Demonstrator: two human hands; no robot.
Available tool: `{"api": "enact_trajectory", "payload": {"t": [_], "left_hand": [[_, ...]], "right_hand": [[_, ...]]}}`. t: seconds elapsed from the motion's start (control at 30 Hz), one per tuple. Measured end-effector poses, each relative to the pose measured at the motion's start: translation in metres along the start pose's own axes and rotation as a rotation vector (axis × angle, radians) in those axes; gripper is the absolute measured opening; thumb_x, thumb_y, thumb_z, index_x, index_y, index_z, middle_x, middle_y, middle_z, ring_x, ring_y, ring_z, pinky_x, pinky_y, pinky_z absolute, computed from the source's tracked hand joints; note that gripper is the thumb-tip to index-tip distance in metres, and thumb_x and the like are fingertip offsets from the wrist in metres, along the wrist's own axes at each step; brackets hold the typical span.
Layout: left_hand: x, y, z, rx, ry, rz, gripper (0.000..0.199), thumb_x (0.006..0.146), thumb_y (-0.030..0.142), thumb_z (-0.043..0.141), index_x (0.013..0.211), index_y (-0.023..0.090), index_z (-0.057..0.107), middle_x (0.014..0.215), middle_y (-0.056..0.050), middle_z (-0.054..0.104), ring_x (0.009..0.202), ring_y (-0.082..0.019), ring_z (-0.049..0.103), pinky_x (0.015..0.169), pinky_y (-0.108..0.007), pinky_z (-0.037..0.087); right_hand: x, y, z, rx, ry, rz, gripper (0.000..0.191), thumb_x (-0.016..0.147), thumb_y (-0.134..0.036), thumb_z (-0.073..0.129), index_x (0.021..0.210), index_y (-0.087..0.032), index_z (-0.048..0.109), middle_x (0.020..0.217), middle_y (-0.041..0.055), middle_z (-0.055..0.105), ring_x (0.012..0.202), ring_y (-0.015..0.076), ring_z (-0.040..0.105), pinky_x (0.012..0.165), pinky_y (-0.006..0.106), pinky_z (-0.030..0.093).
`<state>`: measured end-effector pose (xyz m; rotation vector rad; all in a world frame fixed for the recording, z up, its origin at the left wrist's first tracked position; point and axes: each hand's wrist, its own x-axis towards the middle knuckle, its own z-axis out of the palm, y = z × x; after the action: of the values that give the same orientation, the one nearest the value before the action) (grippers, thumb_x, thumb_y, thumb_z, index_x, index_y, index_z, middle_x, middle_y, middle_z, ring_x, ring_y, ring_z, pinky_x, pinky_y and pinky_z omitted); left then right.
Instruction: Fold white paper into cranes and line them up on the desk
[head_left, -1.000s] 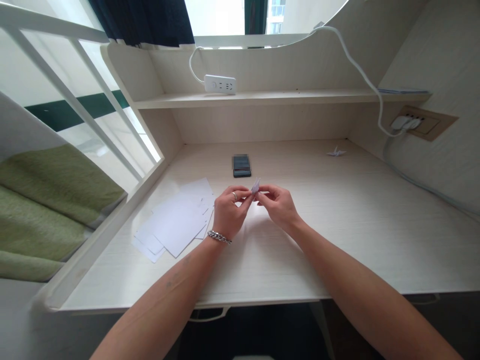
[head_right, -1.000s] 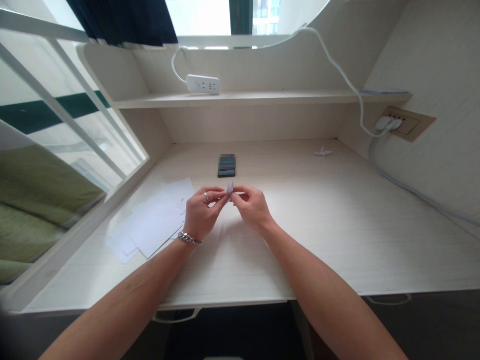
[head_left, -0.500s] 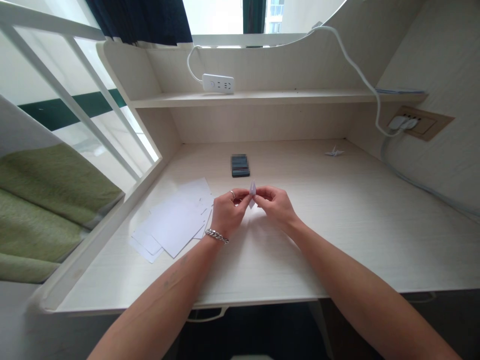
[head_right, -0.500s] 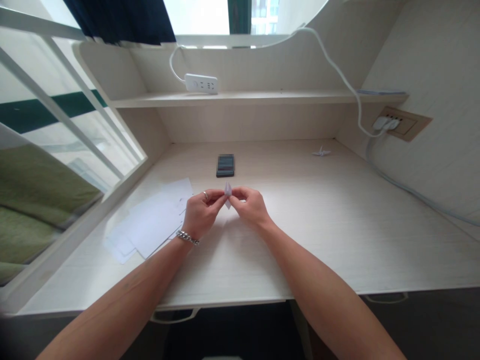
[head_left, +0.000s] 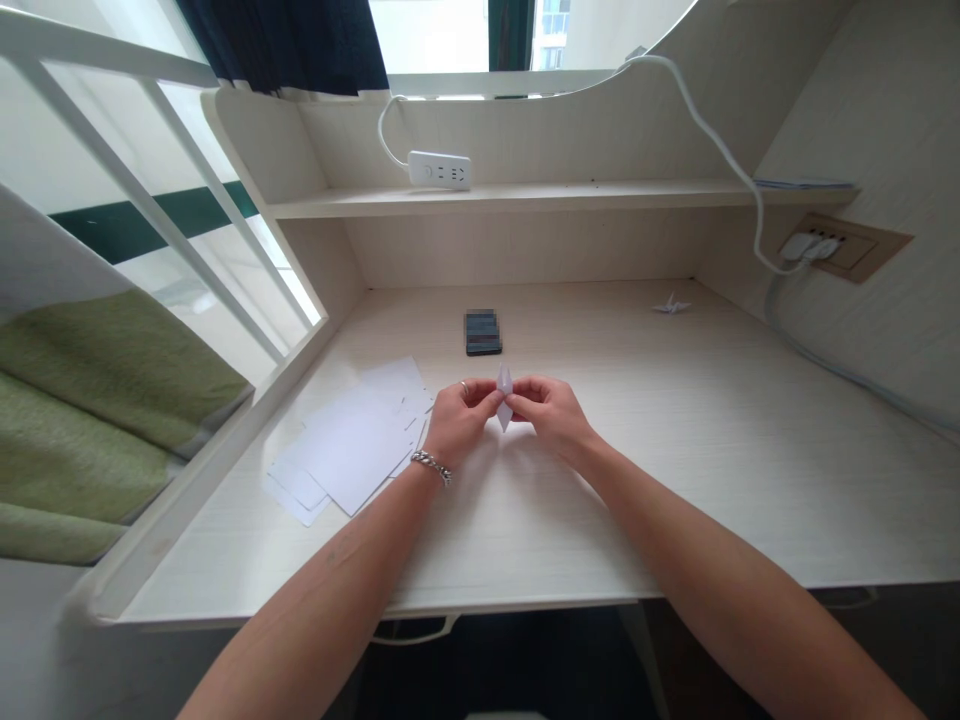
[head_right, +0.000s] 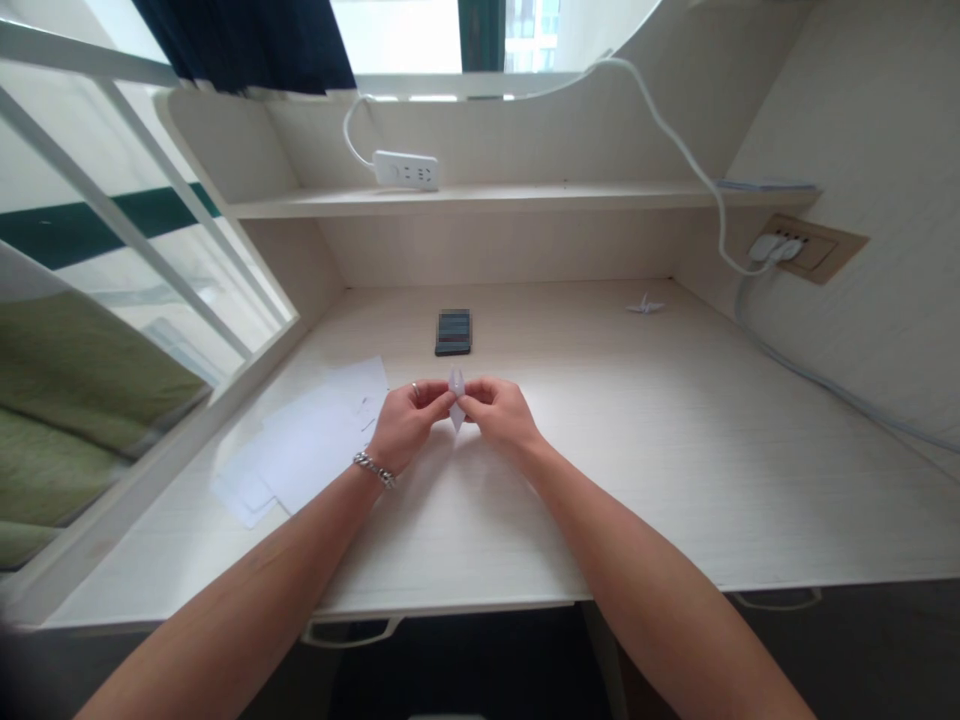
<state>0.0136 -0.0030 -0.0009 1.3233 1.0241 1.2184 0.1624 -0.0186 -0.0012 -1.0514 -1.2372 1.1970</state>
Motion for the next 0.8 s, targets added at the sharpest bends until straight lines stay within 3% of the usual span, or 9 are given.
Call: {"api": "enact_trajectory", "payload": {"t": [0.23,0.6,0.8], "left_hand": [[-0.001,0.003,0.003,-0.045,0.055,-0.033,0.034,0.062,0.037,0.082,0.079,0.011,0.067,0.072,-0.005,0.069,0.066,-0.014,0.064,0.066,-0.028,0.052],[-0.002,0.001,0.002,0.135,-0.031,0.012,0.028,0.075,0.039,0.070,0.079,0.012,0.068,0.073,-0.005,0.068,0.065,-0.014,0.061,0.061,-0.026,0.049],[-0.003,-0.001,0.003,0.160,-0.063,0.018,0.029,0.077,0.042,0.068,0.080,0.013,0.067,0.074,-0.006,0.069,0.068,-0.016,0.064,0.062,-0.026,0.050]], "right_hand": [[0.001,-0.001,-0.001,0.002,0.028,0.043,0.024,0.066,-0.034,0.077,0.080,-0.015,0.071,0.077,0.0065,0.072,0.073,0.0176,0.065,0.068,0.032,0.053],[-0.004,-0.014,-0.001,0.075,0.019,0.143,0.030,0.062,-0.040,0.080,0.077,-0.016,0.070,0.076,0.0045,0.070,0.071,0.0164,0.065,0.064,0.029,0.050],[0.000,-0.008,0.000,0.083,0.103,0.093,0.033,0.060,-0.044,0.080,0.072,-0.015,0.069,0.067,0.0028,0.068,0.064,0.0139,0.061,0.064,0.029,0.048]]}}
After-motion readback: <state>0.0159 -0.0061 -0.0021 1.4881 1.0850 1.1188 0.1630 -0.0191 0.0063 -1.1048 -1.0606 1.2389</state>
